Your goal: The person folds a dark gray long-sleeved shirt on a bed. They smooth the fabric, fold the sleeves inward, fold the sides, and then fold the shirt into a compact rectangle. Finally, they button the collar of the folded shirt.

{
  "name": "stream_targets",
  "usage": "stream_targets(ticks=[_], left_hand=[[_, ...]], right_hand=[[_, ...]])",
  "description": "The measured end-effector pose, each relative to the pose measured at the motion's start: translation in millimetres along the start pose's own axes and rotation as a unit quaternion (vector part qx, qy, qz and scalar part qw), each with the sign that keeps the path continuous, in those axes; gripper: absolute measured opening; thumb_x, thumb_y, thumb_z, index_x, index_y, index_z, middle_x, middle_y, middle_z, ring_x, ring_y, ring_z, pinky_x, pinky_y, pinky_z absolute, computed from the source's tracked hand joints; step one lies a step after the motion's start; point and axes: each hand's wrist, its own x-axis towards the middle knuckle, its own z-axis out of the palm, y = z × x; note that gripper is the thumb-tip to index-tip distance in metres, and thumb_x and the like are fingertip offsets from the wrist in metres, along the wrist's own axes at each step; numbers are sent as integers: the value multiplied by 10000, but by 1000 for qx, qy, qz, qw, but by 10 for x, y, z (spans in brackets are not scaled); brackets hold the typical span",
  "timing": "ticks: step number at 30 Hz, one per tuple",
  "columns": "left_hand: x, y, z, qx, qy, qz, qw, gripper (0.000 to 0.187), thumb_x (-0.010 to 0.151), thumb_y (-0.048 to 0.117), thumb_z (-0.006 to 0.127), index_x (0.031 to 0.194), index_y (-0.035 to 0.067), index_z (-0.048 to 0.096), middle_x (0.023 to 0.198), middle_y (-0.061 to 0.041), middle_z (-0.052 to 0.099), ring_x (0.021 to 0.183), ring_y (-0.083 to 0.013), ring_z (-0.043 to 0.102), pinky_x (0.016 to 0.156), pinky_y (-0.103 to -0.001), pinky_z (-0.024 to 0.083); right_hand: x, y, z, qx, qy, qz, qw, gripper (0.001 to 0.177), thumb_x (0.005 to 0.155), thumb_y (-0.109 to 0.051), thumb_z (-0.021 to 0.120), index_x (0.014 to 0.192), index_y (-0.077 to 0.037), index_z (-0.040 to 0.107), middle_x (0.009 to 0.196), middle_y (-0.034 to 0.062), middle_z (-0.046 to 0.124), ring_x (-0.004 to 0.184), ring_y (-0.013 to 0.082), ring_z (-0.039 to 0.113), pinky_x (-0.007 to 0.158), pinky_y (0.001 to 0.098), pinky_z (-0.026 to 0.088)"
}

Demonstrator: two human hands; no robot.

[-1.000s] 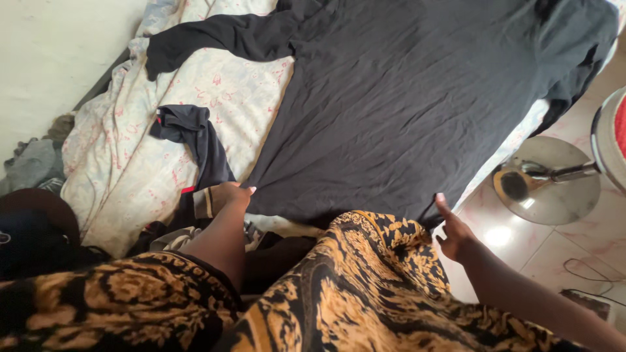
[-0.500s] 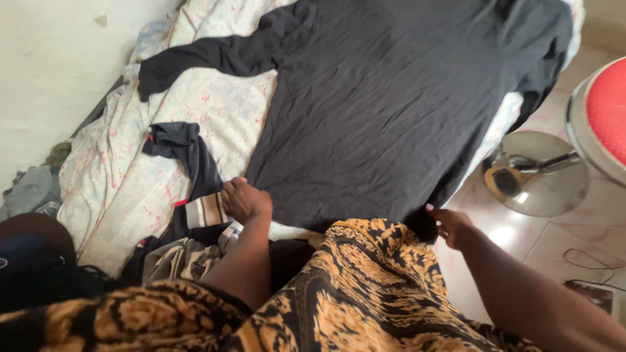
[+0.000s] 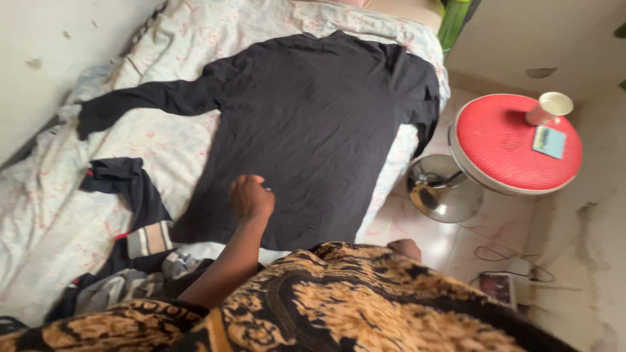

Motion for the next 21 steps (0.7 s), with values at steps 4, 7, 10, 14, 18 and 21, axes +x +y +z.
stream_targets(ticks=[4, 7, 10, 14, 18, 21], left_hand=[[-237, 524, 267, -27, -69, 95, 993, 205, 855, 142, 739, 1058, 151, 761, 1244, -78, 660, 1234, -283, 554, 1089, -412, 437], [-422, 824, 439, -17, -165, 106, 980, 190, 914, 276, 739, 1070, 170, 760, 1274, -52, 646, 1243, -262, 538, 1075, -422, 429], [-537, 1127, 564, -5, -198, 155, 968, 202, 903, 285, 748, 1078, 186, 765, 1273, -43, 644, 1275, -256, 508, 1097, -417, 405], [-520, 1468, 763, -17, -273, 182, 945, 235, 912, 289, 737, 1117, 174, 747, 1288, -34, 643, 1283, -260, 514, 1106, -416, 404], [-247, 1916, 1264, -65, -351, 124, 926, 346, 891, 278, 733, 1219, 168, 740, 1328, -62, 680, 1277, -262, 605, 1091, -384, 476], [-39, 2263, 1828, -192, -409, 85, 888, 445, 841, 272, 750, 1264, 137, 733, 1302, -109, 740, 1223, -268, 706, 1027, -383, 551]], right_hand=[[-39, -226, -421, 11, 1, -21, 1000, 278, 852, -317, 738, 1016, -105, 814, 1022, 137, 798, 948, 286, 764, 864, 389, 572], [-186, -501, -622, 57, -31, -12, 998, 253, 900, -249, 711, 1055, -74, 809, 1041, 136, 803, 941, 254, 755, 846, 376, 567], [-299, -738, -893, 219, -53, 4, 974, 235, 932, -161, 677, 1095, -32, 788, 1010, 119, 791, 898, 212, 736, 801, 356, 566], [-309, -983, -1170, 328, -93, 30, 940, 246, 965, -136, 653, 1135, -12, 779, 943, 78, 734, 835, 186, 663, 765, 324, 543], [-17, -1022, -1535, 300, -93, 48, 948, 243, 967, -178, 677, 1162, -73, 776, 987, 51, 722, 869, 170, 649, 776, 298, 539], [269, -926, -1764, 264, -100, 35, 959, 255, 966, -168, 670, 1185, -87, 772, 993, 56, 716, 861, 147, 634, 761, 282, 522]])
